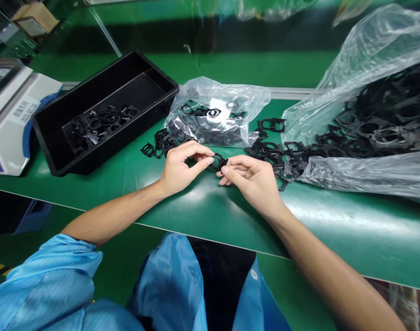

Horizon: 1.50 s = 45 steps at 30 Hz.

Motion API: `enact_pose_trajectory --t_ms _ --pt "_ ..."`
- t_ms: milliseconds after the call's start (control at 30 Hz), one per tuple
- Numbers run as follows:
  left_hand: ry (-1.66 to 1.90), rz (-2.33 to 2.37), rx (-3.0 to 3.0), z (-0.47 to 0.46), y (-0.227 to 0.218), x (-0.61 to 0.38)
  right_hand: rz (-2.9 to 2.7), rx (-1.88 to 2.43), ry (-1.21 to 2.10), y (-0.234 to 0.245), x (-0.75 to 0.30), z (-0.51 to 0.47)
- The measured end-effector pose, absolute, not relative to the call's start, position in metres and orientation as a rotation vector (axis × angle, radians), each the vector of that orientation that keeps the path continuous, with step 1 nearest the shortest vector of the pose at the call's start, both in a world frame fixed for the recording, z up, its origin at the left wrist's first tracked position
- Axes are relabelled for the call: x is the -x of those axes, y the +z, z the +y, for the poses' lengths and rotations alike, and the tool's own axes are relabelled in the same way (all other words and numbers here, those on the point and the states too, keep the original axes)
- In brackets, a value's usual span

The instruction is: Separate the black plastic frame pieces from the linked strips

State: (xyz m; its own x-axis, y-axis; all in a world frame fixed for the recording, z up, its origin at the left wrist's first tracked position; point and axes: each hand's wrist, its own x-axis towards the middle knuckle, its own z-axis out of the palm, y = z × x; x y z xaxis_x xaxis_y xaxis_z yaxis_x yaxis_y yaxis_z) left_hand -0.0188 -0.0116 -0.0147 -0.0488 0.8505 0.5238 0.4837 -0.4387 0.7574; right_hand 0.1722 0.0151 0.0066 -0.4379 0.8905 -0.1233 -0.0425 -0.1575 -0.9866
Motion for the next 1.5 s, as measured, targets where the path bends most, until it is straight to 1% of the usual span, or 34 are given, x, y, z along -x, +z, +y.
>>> enact_pose_trajectory --t_ms 933,1500 --pt "1.48 1.387 -1.893 -0.0125 -0.014 0.0175 -1.451 1.039 1.575 0.0096 -0.1752 0.0147" --pt "1.473 1.384 -1.913 -0.012 -0.0142 0.0177 -1.459 1.036 1.578 0.0074 -0.1759 0.0151"
